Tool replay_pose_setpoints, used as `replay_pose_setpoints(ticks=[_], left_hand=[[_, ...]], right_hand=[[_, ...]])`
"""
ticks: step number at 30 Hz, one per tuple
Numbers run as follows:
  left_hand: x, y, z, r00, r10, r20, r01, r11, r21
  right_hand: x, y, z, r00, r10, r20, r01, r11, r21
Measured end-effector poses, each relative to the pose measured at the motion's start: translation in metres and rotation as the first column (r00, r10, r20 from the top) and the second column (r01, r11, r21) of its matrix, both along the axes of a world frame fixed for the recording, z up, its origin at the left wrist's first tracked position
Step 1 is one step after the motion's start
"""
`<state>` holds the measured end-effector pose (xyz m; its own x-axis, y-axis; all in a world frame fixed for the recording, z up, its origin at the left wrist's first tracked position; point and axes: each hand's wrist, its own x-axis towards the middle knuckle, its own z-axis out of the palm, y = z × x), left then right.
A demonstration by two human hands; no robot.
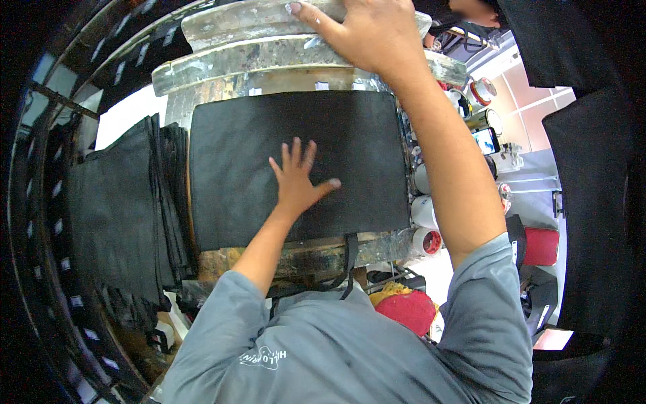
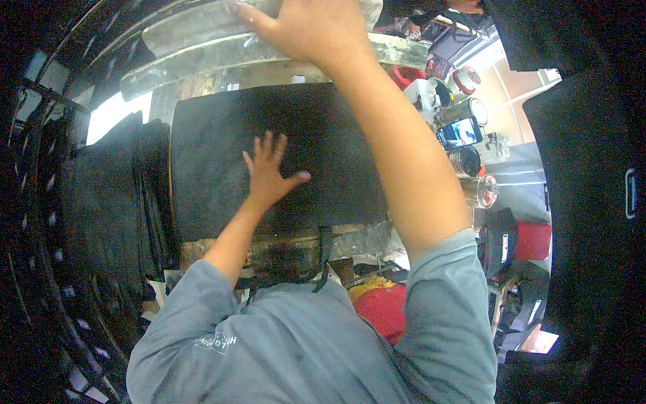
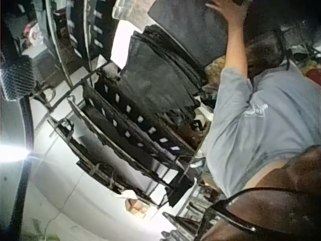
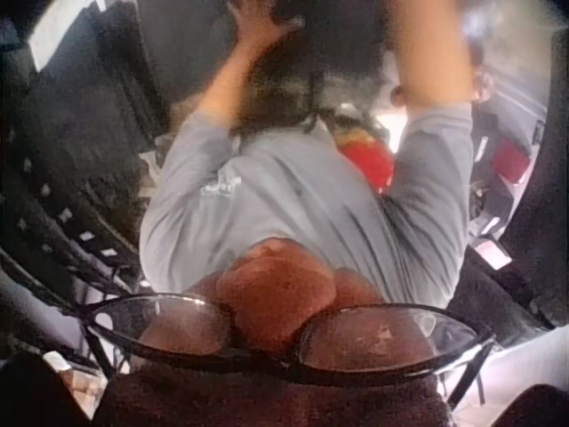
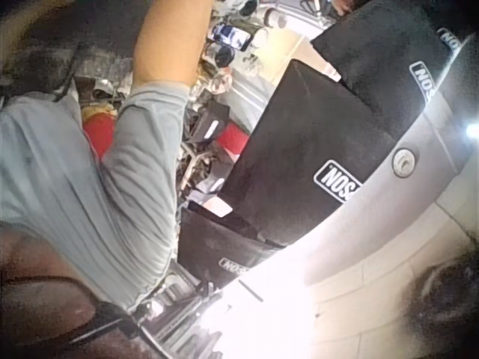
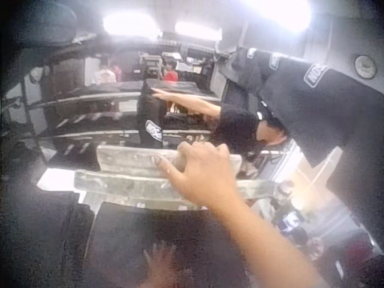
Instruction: The person screen prints logos onto black bags by placing the bags on a platen, lowering a screen, and using a squeegee to apply white ink. The person also stirs the white ink in a container and adds it to the screen.
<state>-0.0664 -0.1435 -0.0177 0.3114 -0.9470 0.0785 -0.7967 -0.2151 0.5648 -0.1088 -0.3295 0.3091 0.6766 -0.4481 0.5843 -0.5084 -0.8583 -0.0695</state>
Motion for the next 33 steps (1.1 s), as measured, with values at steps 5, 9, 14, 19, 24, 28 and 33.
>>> replay_pose_setpoints(ticks=[5,9,14,19,24,28,33], left_hand=[[0.072,0.083,0.137,0.164,-0.448,-0.879,-0.513,0.722,-0.464],[0.056,0.144,0.114,-0.235,-0.141,-0.962,-0.523,0.852,0.003],[0.046,0.161,0.031,-0.254,0.095,-0.963,-0.482,0.851,0.211],[0.054,0.167,0.021,-0.208,0.119,-0.971,-0.42,0.886,0.198],[0.056,0.166,0.02,-0.24,0.139,-0.961,-0.405,0.885,0.229],[0.057,0.167,0.007,-0.267,0.137,-0.954,-0.4,0.885,0.239],[0.054,0.162,0.015,-0.191,0.165,-0.968,-0.357,0.906,0.225]], right_hand=[[-0.04,0.039,-0.067,0.994,-0.006,-0.11,-0.006,0.993,-0.114],[-0.073,0.078,-0.146,0.921,0.052,-0.387,0.006,0.989,0.147],[-0.071,0.078,-0.206,0.852,0.093,-0.515,0.105,0.934,0.343],[-0.079,0.086,-0.209,0.868,0.073,-0.491,0.101,0.943,0.318],[-0.087,0.099,-0.2,0.892,0.038,-0.45,0.097,0.957,0.274],[-0.086,0.098,-0.189,0.864,0.084,-0.496,0.106,0.933,0.343],[-0.105,0.112,-0.23,0.865,0.099,-0.491,0.048,0.96,0.278]])
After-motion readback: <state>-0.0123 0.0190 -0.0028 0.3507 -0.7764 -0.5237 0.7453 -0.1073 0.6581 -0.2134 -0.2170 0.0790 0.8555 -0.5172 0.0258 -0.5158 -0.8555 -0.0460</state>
